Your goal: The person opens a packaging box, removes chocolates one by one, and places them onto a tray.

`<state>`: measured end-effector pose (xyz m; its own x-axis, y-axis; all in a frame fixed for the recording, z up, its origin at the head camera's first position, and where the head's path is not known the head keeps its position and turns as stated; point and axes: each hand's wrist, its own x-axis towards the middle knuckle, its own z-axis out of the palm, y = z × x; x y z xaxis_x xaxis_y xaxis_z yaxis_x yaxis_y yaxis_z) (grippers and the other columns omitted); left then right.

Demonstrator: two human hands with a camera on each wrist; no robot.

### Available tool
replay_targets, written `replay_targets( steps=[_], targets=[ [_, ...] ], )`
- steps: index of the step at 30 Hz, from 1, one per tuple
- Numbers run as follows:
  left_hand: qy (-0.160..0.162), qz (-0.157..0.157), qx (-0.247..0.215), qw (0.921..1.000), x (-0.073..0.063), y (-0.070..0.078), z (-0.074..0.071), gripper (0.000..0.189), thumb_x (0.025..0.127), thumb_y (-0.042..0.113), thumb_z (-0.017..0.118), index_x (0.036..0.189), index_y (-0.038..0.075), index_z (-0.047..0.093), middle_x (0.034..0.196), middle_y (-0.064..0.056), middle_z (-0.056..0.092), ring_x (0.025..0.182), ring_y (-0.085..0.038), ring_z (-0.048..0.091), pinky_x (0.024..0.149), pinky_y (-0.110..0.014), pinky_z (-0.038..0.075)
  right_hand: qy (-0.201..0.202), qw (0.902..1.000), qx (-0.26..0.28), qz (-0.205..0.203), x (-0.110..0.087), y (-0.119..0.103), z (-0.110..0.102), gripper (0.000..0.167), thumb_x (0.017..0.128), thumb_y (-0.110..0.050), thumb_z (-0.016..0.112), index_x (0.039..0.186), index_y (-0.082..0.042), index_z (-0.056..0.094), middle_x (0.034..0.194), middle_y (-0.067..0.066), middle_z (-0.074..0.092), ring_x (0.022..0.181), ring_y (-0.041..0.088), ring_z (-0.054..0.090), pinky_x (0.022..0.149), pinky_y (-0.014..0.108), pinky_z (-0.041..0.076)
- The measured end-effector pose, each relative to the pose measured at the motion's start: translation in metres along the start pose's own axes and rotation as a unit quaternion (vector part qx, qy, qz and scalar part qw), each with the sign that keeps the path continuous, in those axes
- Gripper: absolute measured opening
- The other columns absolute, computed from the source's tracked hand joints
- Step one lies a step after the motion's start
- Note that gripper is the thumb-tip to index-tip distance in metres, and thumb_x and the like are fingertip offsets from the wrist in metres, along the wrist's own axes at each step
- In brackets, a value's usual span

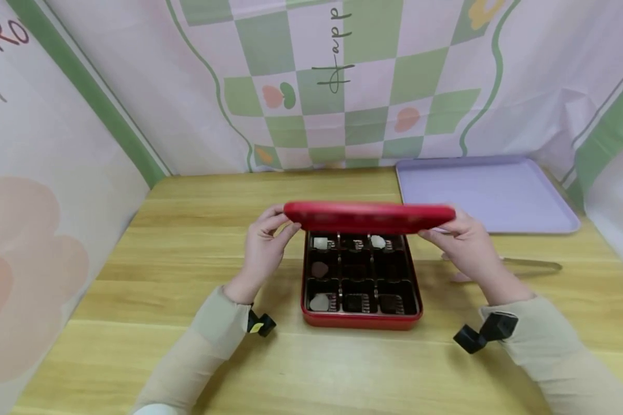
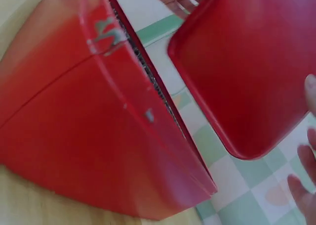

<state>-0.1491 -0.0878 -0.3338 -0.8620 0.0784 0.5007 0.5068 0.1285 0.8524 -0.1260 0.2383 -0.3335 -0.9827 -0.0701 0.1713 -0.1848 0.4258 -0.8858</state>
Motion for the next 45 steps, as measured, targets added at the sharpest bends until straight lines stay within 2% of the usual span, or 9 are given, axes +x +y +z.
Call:
replay_targets(
  steps=[4, 10, 15, 19, 22, 24, 33, 41, 45],
  targets=[
    [0.009, -0.047, -0.059, 0.9971, 0.005, -0.003, 0.001, 0.02, 0.084, -0.01, 0.062, 0.103, -0.015, 0.065, 0.102, -0.015, 0.066, 0.094, -0.004, 0.061, 0.083, -0.019, 0.055, 0.015, 0.9982, 0.049, -0.031, 0.007, 0.002, 0.002, 0.028, 0.089, -0.01, 0.064, 0.111, -0.026, 0.072, 0.121, -0.029, 0.053, 0.086, -0.009, 0.06, 0.044, 0.021, 0.051],
    [0.002, -0.108, -0.11, 0.9881, 0.017, -0.005, 0.002, 0.027, 0.087, -0.007, 0.059, 0.113, -0.015, 0.06, 0.093, 0.01, 0.065, 0.08, -0.002, 0.064, 0.073, -0.021, 0.058, 0.019, 0.9929, 0.115, -0.024, 0.02, -0.002, 0.004, 0.043, 0.09, -0.01, 0.063, 0.132, -0.005, 0.054, 0.107, -0.021, 0.064, 0.089, -0.006, 0.061, 0.071, 0.009, 0.053],
    [0.013, -0.21, -0.144, 0.9671, 0.034, -0.012, 0.004, 0.029, 0.09, -0.001, 0.058, 0.117, -0.013, 0.059, 0.086, 0.009, 0.066, 0.074, -0.003, 0.063, 0.067, -0.023, 0.059, -0.006, 0.97, 0.243, -0.005, 0.033, -0.004, 0.007, 0.06, 0.089, -0.007, 0.063, 0.139, 0.01, 0.033, 0.101, -0.015, 0.066, 0.089, -0.003, 0.063, 0.071, 0.013, 0.056],
    [0.017, -0.283, -0.165, 0.9447, 0.049, -0.015, 0.006, 0.032, 0.092, 0.007, 0.059, 0.12, -0.009, 0.059, 0.082, 0.006, 0.066, 0.075, -0.004, 0.062, 0.066, -0.02, 0.058, -0.037, 0.9447, 0.322, 0.047, 0.046, -0.001, 0.008, 0.065, 0.09, -0.008, 0.062, 0.144, 0.004, 0.027, 0.096, -0.008, 0.06, 0.085, 0.001, 0.062, 0.068, 0.018, 0.058],
    [0.005, -0.321, -0.173, 0.931, 0.058, -0.018, 0.007, 0.034, 0.093, 0.01, 0.059, 0.123, -0.007, 0.058, 0.08, 0.006, 0.066, 0.076, -0.006, 0.062, 0.068, -0.019, 0.058, -0.054, 0.9204, 0.378, 0.085, 0.055, 0.003, 0.006, 0.063, 0.091, -0.005, 0.06, 0.145, -0.001, 0.028, 0.09, -0.005, 0.059, 0.079, 0.005, 0.062, 0.064, 0.022, 0.059],
    [-0.007, -0.34, -0.176, 0.9239, 0.062, -0.02, 0.007, 0.035, 0.093, 0.01, 0.059, 0.124, -0.006, 0.057, 0.079, 0.006, 0.066, 0.077, -0.007, 0.062, 0.069, -0.018, 0.057, -0.067, 0.9122, 0.391, 0.104, 0.06, 0.005, 0.004, 0.064, 0.091, -0.005, 0.059, 0.146, -0.002, 0.024, 0.087, -0.004, 0.06, 0.079, 0.006, 0.062, 0.064, 0.024, 0.059],
    [-0.052, -0.356, -0.193, 0.9128, 0.077, -0.028, 0.007, 0.038, 0.095, 0.009, 0.055, 0.132, 0.003, 0.054, 0.111, -0.001, 0.064, 0.09, -0.007, 0.06, 0.096, -0.03, 0.051, -0.111, 0.9223, 0.334, 0.159, 0.083, 0.004, -0.008, 0.075, 0.093, -0.016, 0.059, 0.15, -0.001, 0.012, 0.088, -0.008, 0.06, 0.081, 0.005, 0.064, 0.065, 0.023, 0.058],
    [-0.013, -0.384, -0.209, 0.8994, 0.096, -0.04, 0.016, 0.039, 0.094, 0.01, 0.058, 0.132, 0.007, 0.055, 0.083, 0.007, 0.065, 0.078, -0.005, 0.06, 0.07, -0.015, 0.053, -0.163, 0.9377, 0.244, 0.186, 0.1, 0.008, -0.016, 0.07, 0.098, -0.019, 0.049, 0.15, -0.003, 0.004, 0.09, -0.022, 0.064, 0.084, -0.004, 0.061, 0.069, 0.019, 0.057],
    [-0.009, -0.384, -0.211, 0.899, 0.103, -0.049, 0.018, 0.039, 0.094, 0.005, 0.055, 0.133, 0.005, 0.053, 0.086, 0.006, 0.063, 0.079, -0.005, 0.06, 0.073, -0.016, 0.052, -0.168, 0.9367, 0.236, 0.197, 0.109, 0.013, -0.014, 0.072, 0.097, -0.018, 0.05, 0.15, -0.002, 0.003, 0.088, -0.022, 0.064, 0.083, -0.004, 0.062, 0.071, 0.019, 0.057]
  ],
)
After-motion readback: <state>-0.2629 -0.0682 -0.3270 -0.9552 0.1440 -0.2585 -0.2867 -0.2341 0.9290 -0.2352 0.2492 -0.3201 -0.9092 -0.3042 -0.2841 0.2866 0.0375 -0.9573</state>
